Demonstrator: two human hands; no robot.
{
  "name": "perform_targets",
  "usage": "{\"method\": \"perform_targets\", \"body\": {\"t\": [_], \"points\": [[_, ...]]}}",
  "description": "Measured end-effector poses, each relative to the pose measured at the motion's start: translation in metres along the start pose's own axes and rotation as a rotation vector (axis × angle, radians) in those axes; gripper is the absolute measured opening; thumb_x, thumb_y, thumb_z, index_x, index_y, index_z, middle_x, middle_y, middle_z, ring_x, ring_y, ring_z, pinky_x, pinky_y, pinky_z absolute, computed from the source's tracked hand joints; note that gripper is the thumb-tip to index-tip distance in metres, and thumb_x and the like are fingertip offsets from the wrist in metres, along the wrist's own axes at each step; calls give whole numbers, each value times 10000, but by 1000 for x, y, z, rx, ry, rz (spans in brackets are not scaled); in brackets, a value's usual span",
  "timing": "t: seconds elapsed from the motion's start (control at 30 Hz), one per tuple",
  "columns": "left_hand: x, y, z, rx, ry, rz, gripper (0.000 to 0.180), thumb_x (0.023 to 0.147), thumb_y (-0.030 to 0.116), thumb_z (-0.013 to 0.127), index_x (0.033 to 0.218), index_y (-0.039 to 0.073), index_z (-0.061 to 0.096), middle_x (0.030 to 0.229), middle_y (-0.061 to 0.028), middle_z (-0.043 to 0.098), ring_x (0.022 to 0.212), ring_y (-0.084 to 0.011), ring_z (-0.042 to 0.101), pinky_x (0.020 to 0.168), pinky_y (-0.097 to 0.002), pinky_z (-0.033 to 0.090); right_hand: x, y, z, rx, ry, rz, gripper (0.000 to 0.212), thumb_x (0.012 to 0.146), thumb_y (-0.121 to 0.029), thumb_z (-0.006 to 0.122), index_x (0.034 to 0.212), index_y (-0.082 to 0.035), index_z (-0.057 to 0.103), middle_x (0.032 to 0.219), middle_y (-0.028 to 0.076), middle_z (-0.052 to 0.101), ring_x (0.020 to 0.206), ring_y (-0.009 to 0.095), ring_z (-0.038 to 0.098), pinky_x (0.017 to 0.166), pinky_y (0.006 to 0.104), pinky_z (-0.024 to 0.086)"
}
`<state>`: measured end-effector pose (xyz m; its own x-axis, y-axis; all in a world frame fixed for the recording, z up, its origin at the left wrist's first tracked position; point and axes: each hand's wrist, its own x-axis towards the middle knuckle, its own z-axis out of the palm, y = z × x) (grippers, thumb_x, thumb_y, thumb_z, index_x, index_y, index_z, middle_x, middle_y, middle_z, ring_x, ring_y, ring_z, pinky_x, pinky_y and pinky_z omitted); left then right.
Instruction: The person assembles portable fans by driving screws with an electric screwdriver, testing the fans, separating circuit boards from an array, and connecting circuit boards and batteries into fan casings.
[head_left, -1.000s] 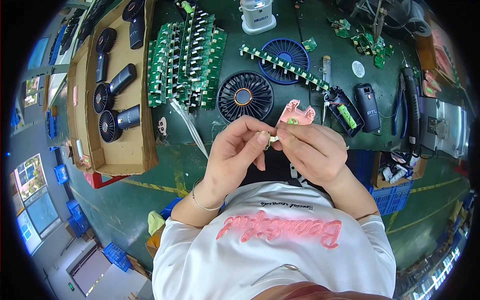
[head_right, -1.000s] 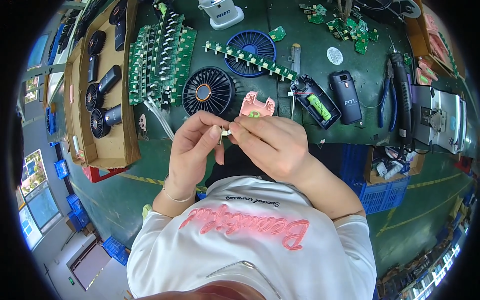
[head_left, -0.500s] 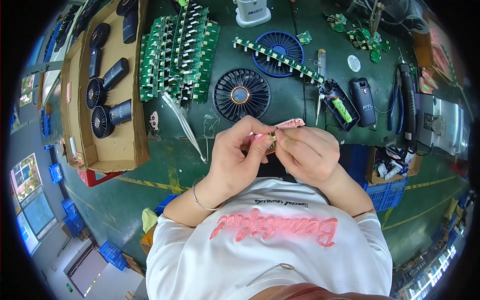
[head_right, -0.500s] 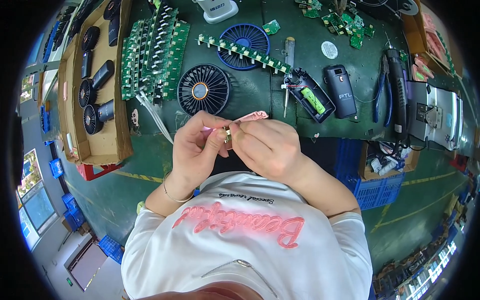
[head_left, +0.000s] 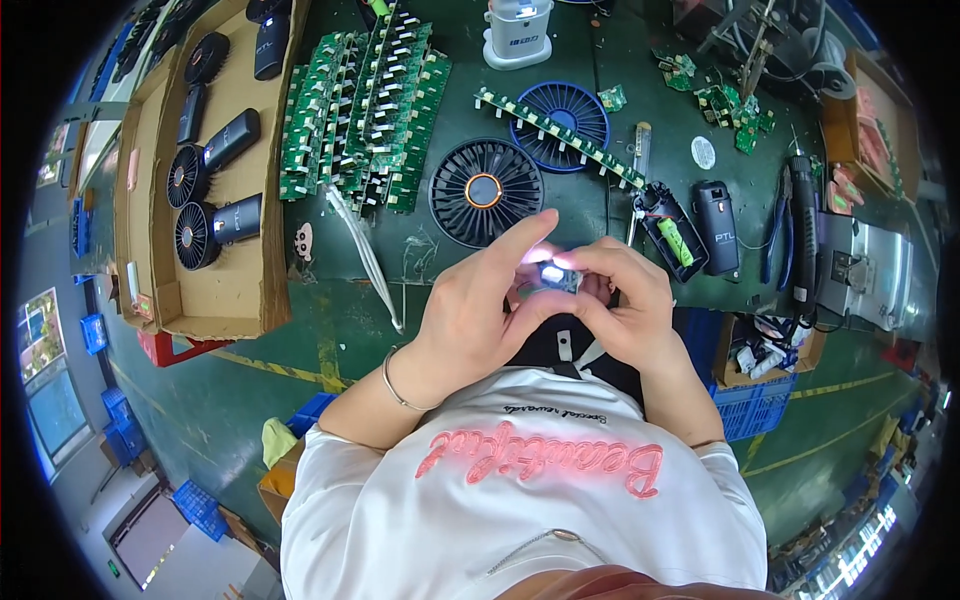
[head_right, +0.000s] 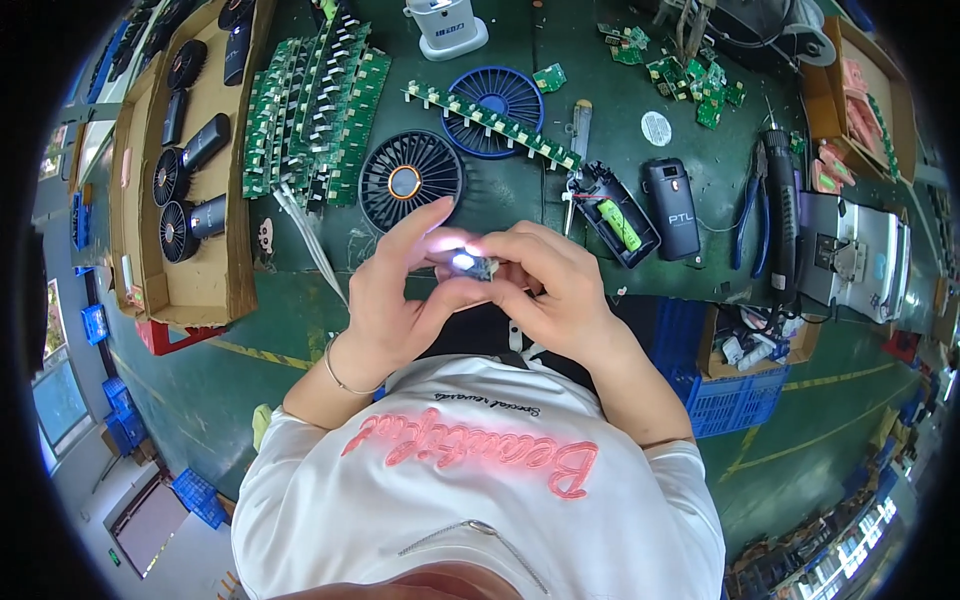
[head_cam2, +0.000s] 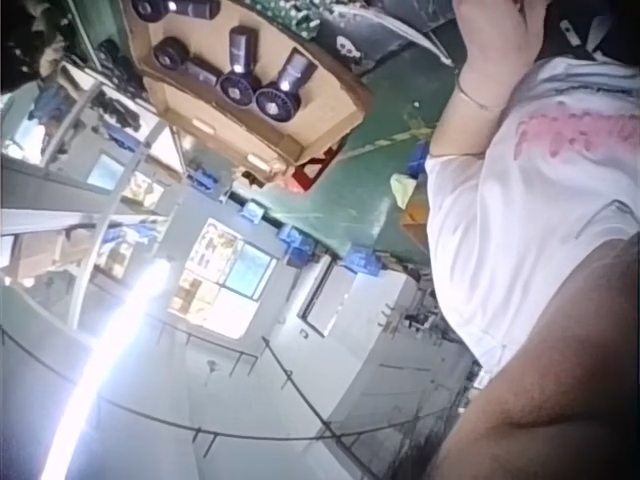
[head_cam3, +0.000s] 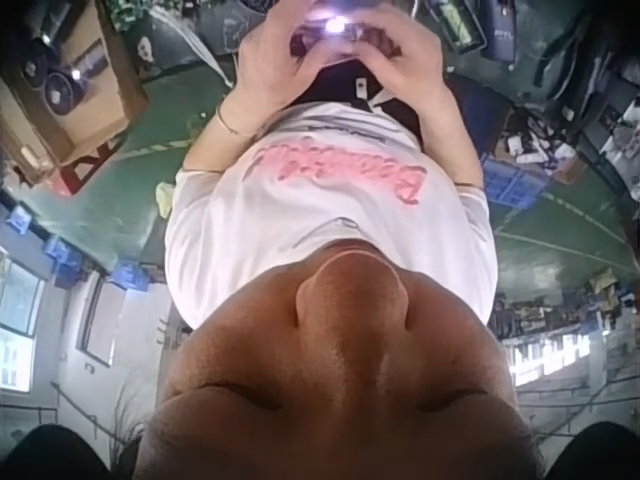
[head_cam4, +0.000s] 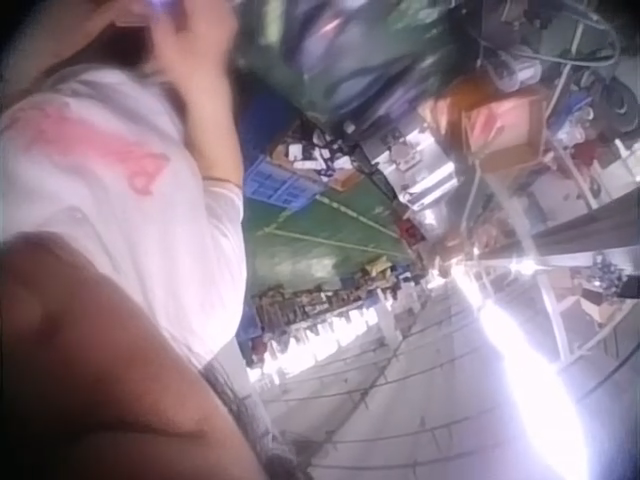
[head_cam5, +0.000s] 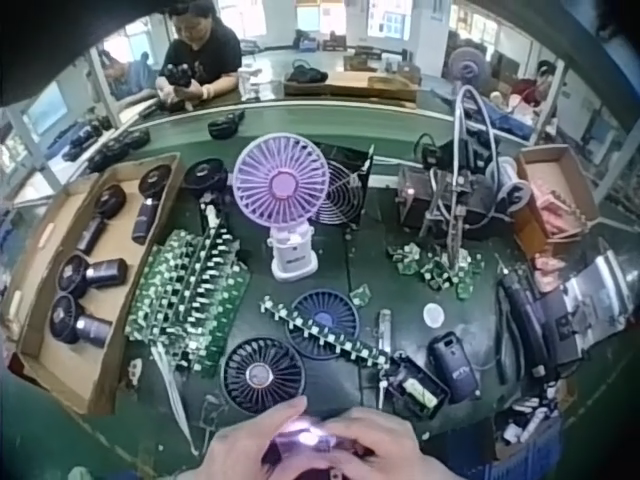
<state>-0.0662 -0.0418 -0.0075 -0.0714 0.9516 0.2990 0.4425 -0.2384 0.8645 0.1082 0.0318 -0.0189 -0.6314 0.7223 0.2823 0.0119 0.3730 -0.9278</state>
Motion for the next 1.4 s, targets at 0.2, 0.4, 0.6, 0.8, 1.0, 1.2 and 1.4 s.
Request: {"method": "perform_targets", "body": {"t": [0.2, 0.4, 0.6, 0.8, 1.0, 1.2, 1.4], "points": [[-1, -29, -28, 325, 371, 282, 421, 749, 135, 722, 1123, 10, 573, 1125, -169, 577, 990, -301, 566, 840, -368, 465, -11, 22, -2, 113, 111, 116, 335, 763, 15, 736, 1067, 26, 597, 884, 55, 583, 710, 80, 517, 579, 196, 370], [7, -44, -22, 416, 336, 231, 517, 754, 198, 717, 1197, 14, 522, 1262, -208, 491, 1106, -342, 492, 956, -404, 396, -6, 17, -2, -1, 112, 11, 292, 753, 6, 745, 1024, 22, 639, 824, 83, 619, 605, 93, 508, 512, 213, 371], [10, -48, -19, 483, 308, 135, 522, 774, 221, 698, 1211, 3, 514, 1298, -230, 467, 1151, -367, 476, 970, -431, 387, -5, 17, -1, 33, 152, -8, 306, 730, 34, 754, 1018, 30, 650, 842, 107, 641, 584, 79, 499, 491, 204, 361], [19, -41, -19, 491, 241, 105, 653, 748, 343, 724, 1254, 14, 476, 1363, -243, 430, 1189, -385, 462, 997, -455, 359, -4, 18, -3, 41, 118, -8, 310, 721, 50, 751, 1013, 40, 646, 856, 110, 635, 610, 67, 497, 497, 192, 345], [20, -41, -18, 557, 217, 94, 687, 710, 341, 745, 1256, 21, 478, 1349, -237, 452, 1176, -378, 474, 971, -451, 365, -3, 17, -3, 39, 115, -1, 314, 716, 46, 756, 1011, 39, 647, 853, 108, 634, 605, 65, 491, 495, 191, 341], [17, -43, -18, 522, 199, 102, 695, 705, 346, 754, 1259, 29, 477, 1352, -236, 449, 1176, -381, 475, 975, -455, 358, -1, 19, -1, 35, 140, -50, 303, 738, 33, 749, 1028, 20, 660, 827, 98, 640, 520, 60, 476, 439, 198, 343], [22, -38, -16, 494, 177, 80, 796, 657, 391, 801, 1285, 45, 456, 1371, -233, 426, 1186, -388, 470, 972, -458, 360, -1, 18, -1, 24, 145, -53, 311, 737, 26, 753, 1035, 19, 660, 831, 102, 645, 518, 60, 477, 440, 195, 349]]}}
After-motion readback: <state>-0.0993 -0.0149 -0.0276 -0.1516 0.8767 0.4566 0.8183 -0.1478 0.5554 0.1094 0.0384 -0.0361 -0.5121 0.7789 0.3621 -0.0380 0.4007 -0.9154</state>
